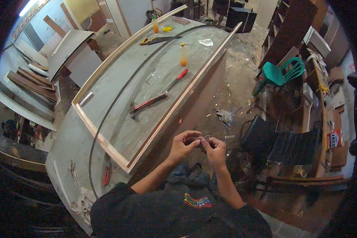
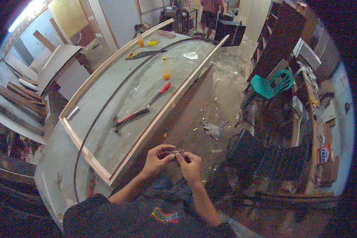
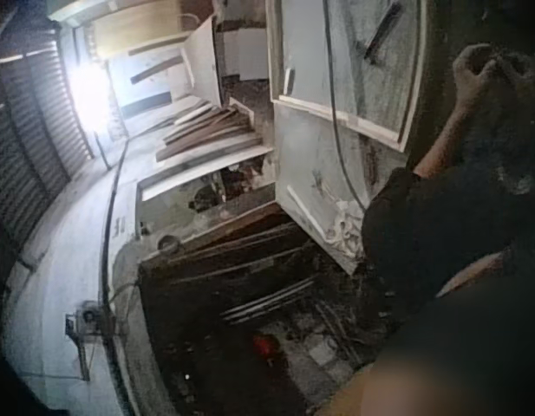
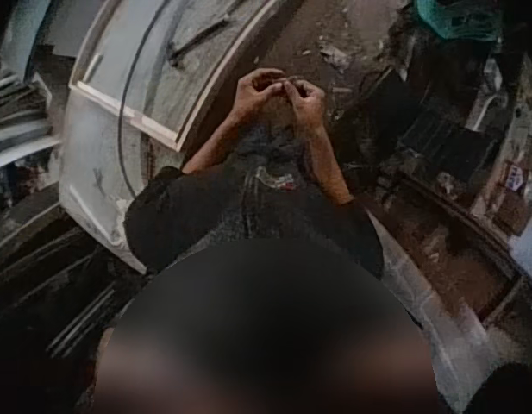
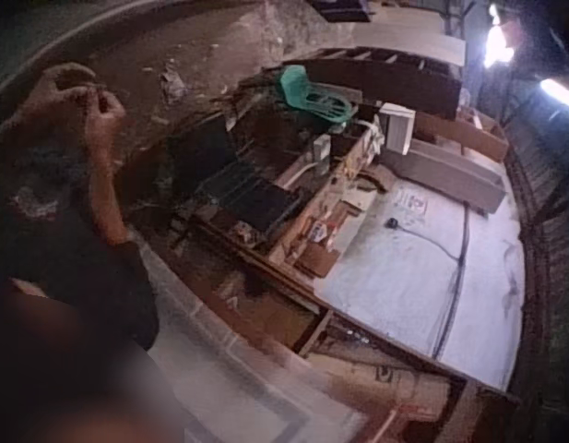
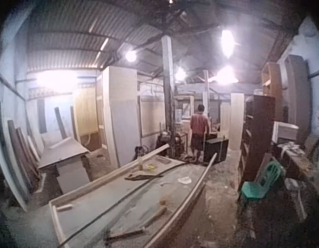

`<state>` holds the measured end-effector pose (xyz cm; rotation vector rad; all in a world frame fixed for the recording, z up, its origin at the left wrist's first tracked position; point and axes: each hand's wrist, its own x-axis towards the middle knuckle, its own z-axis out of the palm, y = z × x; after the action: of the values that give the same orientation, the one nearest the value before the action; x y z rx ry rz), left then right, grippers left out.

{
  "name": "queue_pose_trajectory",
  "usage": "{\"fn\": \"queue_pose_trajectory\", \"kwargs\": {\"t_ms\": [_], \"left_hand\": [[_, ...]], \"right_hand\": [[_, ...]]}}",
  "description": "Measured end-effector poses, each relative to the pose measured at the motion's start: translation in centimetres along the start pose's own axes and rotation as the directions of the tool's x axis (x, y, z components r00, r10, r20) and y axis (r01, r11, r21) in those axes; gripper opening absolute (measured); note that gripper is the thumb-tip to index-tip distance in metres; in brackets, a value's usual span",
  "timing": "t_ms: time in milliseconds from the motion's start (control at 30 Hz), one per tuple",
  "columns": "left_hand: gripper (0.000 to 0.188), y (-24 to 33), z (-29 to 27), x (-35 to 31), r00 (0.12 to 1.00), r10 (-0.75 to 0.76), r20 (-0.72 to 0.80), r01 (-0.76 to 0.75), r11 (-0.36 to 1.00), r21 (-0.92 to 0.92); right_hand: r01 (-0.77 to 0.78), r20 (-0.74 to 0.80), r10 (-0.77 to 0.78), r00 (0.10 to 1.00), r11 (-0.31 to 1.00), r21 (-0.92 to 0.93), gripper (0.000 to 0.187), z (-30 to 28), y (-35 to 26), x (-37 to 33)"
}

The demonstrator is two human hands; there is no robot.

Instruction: The person cleans a small dark object with a cloth, then uses a utility knife to cut a piece of cardboard and wrap the object. They then pick up a green plastic ring and wrap it with tape.

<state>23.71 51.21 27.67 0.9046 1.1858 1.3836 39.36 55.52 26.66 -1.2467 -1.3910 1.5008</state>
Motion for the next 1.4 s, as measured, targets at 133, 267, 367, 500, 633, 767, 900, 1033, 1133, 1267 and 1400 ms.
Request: {"fn": "queue_pose_trajectory", "kwargs": {"t_ms": [133,267,367,500,633,767,900,1033,1133,1267,1400], "left_hand": [[0.032,0.4,2.1,8.2,0.994,-0.106,0.001,0.106,0.994,-0.025],[0.037,1.6,3.1,19.0,0.997,-0.046,-0.066,0.048,0.998,0.032],[0.034,2.8,4.8,27.0,0.999,-0.044,-0.007,0.041,0.972,-0.231],[0.034,4.8,6.8,36.2,0.999,-0.053,0.004,0.052,0.961,-0.273],[0.033,4.7,9.2,45.6,0.993,-0.114,0.038,0.119,0.972,-0.202],[0.031,2.3,12.7,55.2,0.976,-0.2,0.089,0.207,0.976,-0.073],[0.028,0.4,17.8,65.8,0.95,-0.266,0.162,0.26,0.964,0.055],[0.023,1.3,23.1,75.5,0.963,-0.191,0.192,0.14,0.957,0.253],[0.022,1.7,26.4,82.9,0.955,-0.236,0.179,0.184,0.947,0.264],[0.02,0.3,29.2,92.6,0.973,-0.207,0.104,0.179,0.957,0.228],[0.022,-1.0,31.0,103.3,0.971,-0.229,0.061,0.192,0.911,0.365]], "right_hand": [[0.084,0.023,-0.084,0.996,0.996,0.004,0.022,-4.0,-2.0,7.2],[-0.027,0.068,0.021,0.997,0.995,0.095,0.022,-7.4,-4.5,16.5],[-0.032,0.163,-0.008,0.987,0.971,0.237,0.022,-9.6,-7.1,24.2],[-0.093,0.191,0.026,0.981,0.932,0.35,0.018,-12.6,-10.9,32.8],[-0.068,0.069,0.049,0.996,0.952,0.299,0.021,-15.9,-12.1,40.5],[-0.124,0.003,0.128,0.992,0.953,0.277,0.02,-21.2,-9.6,48.3],[-0.146,-0.088,0.173,0.981,0.956,0.253,0.02,-28.2,-6.5,57.9],[-0.112,-0.102,0.152,0.983,0.942,0.317,0.018,-35.5,-6.3,68.1],[-0.11,-0.19,0.187,0.964,0.928,0.357,0.017,-40.5,-7.0,75.3],[-0.144,-0.188,0.182,0.965,0.969,0.2,0.015,-46.0,-7.7,85.2],[-0.136,-0.15,0.145,0.978,0.988,0.068,0.017,-51.2,-8.2,97.5]]}}
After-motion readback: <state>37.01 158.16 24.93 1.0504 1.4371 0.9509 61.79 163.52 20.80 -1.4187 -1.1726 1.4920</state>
